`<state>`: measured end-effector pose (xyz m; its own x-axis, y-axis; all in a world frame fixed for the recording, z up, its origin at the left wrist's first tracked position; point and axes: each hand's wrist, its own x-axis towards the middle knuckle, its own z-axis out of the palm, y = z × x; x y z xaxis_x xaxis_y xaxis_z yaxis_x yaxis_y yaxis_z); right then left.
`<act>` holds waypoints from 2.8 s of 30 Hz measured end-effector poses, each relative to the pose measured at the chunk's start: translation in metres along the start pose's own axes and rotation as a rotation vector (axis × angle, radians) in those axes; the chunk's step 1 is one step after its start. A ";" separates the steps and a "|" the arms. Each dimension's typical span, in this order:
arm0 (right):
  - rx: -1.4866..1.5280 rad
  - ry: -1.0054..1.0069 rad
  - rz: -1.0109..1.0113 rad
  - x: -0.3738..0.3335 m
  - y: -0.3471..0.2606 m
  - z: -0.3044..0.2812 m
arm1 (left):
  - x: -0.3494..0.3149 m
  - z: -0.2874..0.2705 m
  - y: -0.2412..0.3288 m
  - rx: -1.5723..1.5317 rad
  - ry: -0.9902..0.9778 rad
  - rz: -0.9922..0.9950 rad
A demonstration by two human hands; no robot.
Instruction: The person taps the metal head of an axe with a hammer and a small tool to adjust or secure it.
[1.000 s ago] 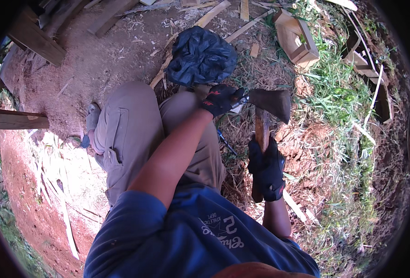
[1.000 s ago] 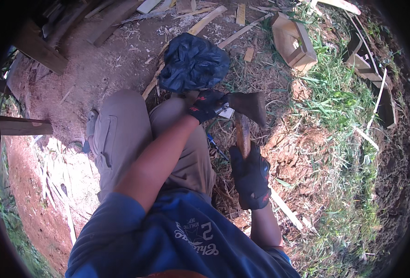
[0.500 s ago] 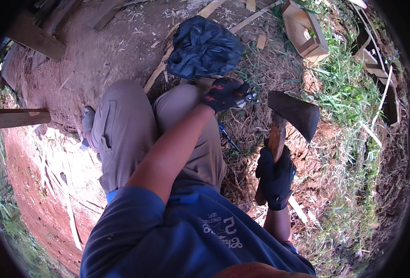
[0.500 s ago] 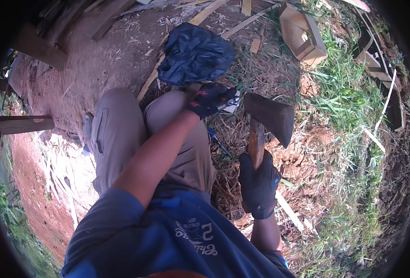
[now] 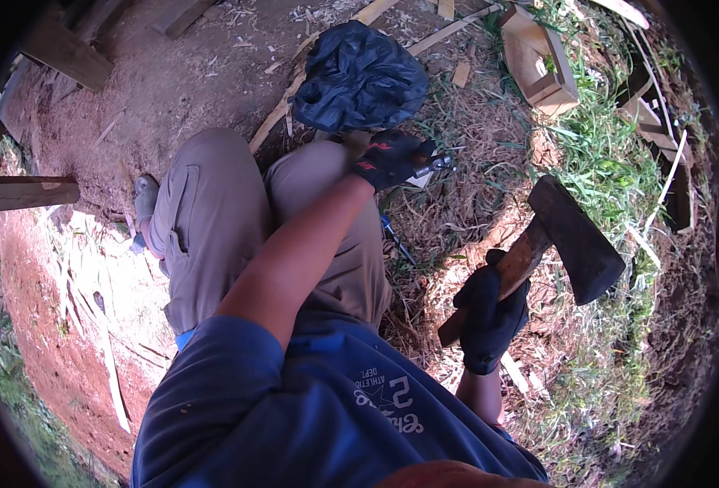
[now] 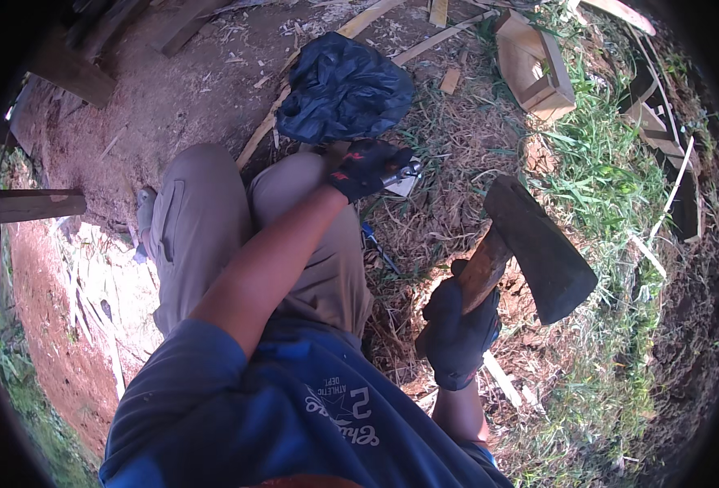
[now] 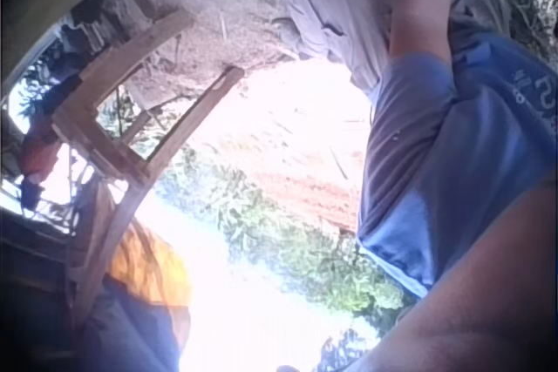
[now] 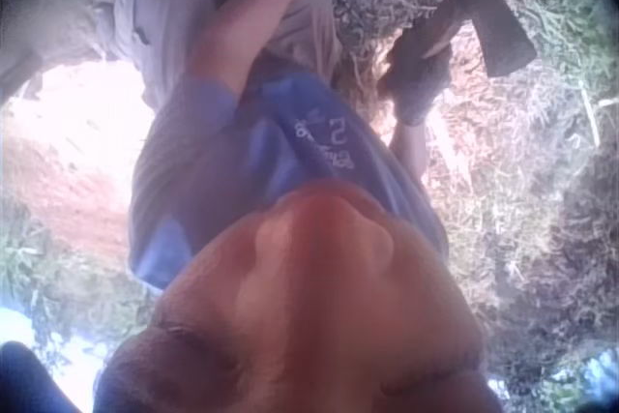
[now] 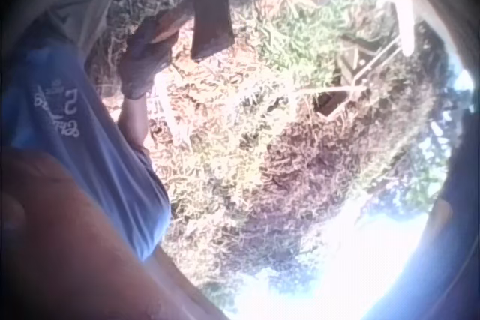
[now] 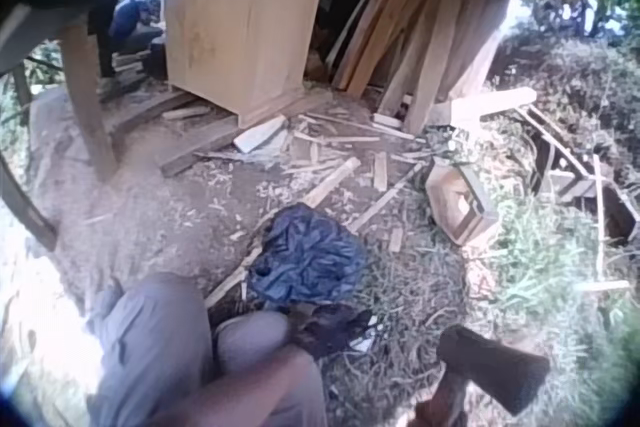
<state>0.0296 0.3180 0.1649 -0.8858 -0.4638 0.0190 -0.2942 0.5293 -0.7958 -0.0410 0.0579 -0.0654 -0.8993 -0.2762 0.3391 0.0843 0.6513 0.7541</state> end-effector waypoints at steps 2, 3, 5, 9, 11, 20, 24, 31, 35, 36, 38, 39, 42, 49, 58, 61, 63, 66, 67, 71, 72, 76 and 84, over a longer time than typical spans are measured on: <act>-0.239 -0.109 0.058 0.008 0.015 0.016 | 0.001 0.005 -0.002 -0.019 0.064 0.030; -0.343 -0.195 0.043 0.021 0.018 0.025 | 0.001 0.001 -0.003 -0.016 0.033 0.007; -0.229 -0.134 0.296 0.020 0.003 0.017 | 0.003 -0.004 -0.003 -0.012 -0.028 -0.037; 0.204 0.090 0.004 0.011 -0.016 -0.002 | -0.001 0.003 -0.010 0.037 0.037 0.033; 0.184 0.077 -0.068 0.009 -0.001 0.002 | 0.000 -0.004 -0.002 -0.057 0.025 -0.009; 0.116 0.009 0.075 0.010 -0.011 0.005 | -0.004 -0.015 -0.001 0.053 -0.002 0.002; 0.043 0.040 -0.030 0.003 0.000 0.014 | 0.004 -0.015 -0.001 0.054 -0.051 0.011; -0.047 -0.053 0.023 0.016 0.007 0.022 | -0.004 -0.018 0.013 -0.070 -0.041 -0.074; 0.132 0.014 -0.041 0.011 -0.015 -0.005 | -0.002 0.017 0.014 -0.539 0.149 -0.231; 0.210 0.034 -0.038 0.011 -0.019 -0.004 | 0.008 0.029 0.021 -0.824 0.241 -0.217; 0.215 0.017 0.025 0.006 -0.016 -0.002 | -0.005 0.048 0.036 -0.769 0.410 -0.254; 0.220 0.015 0.045 0.007 -0.014 -0.001 | -0.001 0.054 0.035 -0.752 0.361 -0.285; 0.184 -0.147 0.129 0.012 -0.011 -0.005 | 0.003 0.067 0.025 -0.566 0.201 -0.287; 0.110 0.022 -0.079 0.020 -0.041 -0.038 | 0.006 0.043 0.055 -0.069 -0.066 -0.089; -0.136 -0.096 0.167 0.027 -0.067 -0.059 | -0.003 0.060 0.036 -0.158 -0.030 -0.093; 0.006 0.003 -0.013 0.015 -0.046 -0.063 | 0.005 0.040 0.058 -0.198 -0.103 -0.112; -0.357 -0.157 0.216 0.023 -0.036 -0.054 | 0.003 0.042 0.054 -0.217 -0.077 -0.085; -0.404 -0.230 0.226 0.031 -0.050 -0.055 | 0.000 0.057 0.045 -0.134 -0.083 -0.028; -0.279 -0.160 0.359 0.027 -0.065 -0.056 | -0.002 0.061 0.048 -0.090 -0.094 -0.009; 0.047 -0.017 -0.015 0.015 -0.049 -0.070 | 0.004 0.055 0.050 -0.238 0.085 -0.112; -0.094 -0.043 0.064 0.016 -0.048 -0.068 | 0.003 0.051 0.058 -0.252 0.102 -0.062; -0.434 -0.234 0.165 0.031 -0.016 -0.055 | 0.008 0.059 0.039 -0.106 -0.143 -0.074; -0.160 -0.059 0.038 0.026 -0.028 -0.059 | 0.007 0.041 0.053 -0.211 -0.084 -0.100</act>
<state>-0.0063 0.3328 0.2236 -0.8759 -0.4800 -0.0485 -0.3187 0.6511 -0.6888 -0.0603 0.1189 -0.0461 -0.9393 -0.2665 0.2161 0.0734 0.4591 0.8853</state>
